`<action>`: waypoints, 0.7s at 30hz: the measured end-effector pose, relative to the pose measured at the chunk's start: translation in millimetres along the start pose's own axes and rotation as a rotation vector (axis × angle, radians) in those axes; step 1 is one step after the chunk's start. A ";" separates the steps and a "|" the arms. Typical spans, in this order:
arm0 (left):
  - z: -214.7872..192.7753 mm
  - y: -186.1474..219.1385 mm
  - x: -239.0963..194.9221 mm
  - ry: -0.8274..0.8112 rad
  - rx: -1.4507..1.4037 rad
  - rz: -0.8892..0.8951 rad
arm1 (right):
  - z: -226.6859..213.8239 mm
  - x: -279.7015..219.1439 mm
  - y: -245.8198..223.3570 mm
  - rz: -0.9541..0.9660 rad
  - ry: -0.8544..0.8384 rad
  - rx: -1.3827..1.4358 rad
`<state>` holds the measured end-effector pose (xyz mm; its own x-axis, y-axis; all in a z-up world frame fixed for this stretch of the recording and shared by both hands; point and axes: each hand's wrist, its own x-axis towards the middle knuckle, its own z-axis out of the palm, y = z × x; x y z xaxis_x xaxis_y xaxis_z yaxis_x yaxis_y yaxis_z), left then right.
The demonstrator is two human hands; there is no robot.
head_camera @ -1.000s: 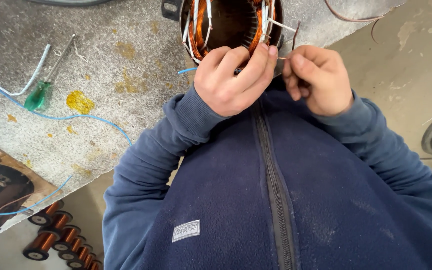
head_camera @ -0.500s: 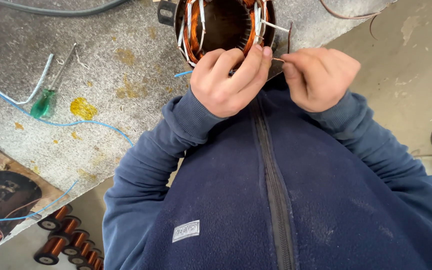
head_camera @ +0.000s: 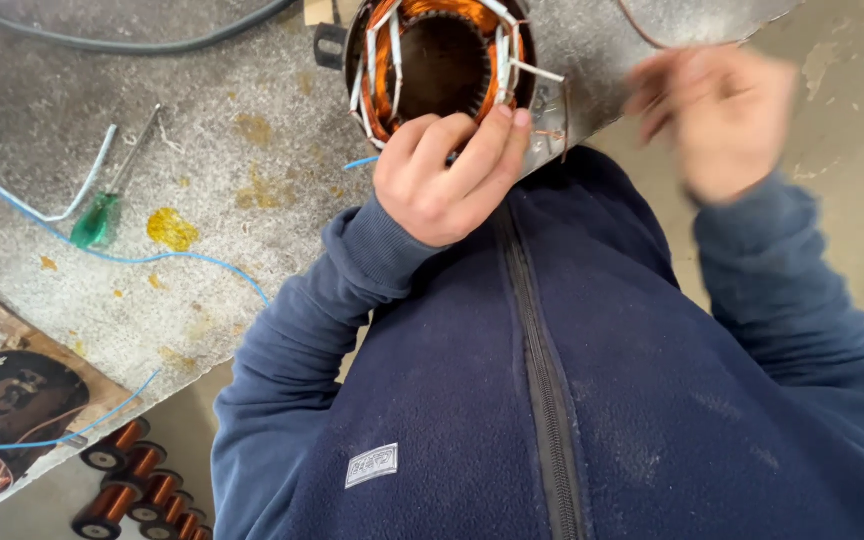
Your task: Wiring a motor stator by stripping and connecting copper and plastic-insulated wires.
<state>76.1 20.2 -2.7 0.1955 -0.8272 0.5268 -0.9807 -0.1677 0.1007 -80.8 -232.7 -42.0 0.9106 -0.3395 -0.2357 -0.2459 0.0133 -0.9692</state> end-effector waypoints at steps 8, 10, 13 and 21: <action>0.0 14.8 2.3 -0.020 0.044 -0.116 | -223.2 80.5 196.4 -0.171 0.187 -1.041; 1.2 27.0 3.3 -0.040 0.068 -0.189 | -222.7 100.6 195.7 -0.178 0.114 -1.052; -1.9 54.9 2.7 -0.020 0.232 -0.298 | -204.5 114.5 186.4 0.034 0.109 -0.997; -29.9 96.6 21.7 -0.143 0.329 -0.325 | -279.7 156.1 350.6 -0.062 -0.224 -0.337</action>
<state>-14.6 2.0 43.7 0.5127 -0.7655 0.3887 -0.8197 -0.5711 -0.0436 -117.8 -544.1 -398.7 0.9678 -0.1163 -0.2234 -0.2495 -0.3222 -0.9132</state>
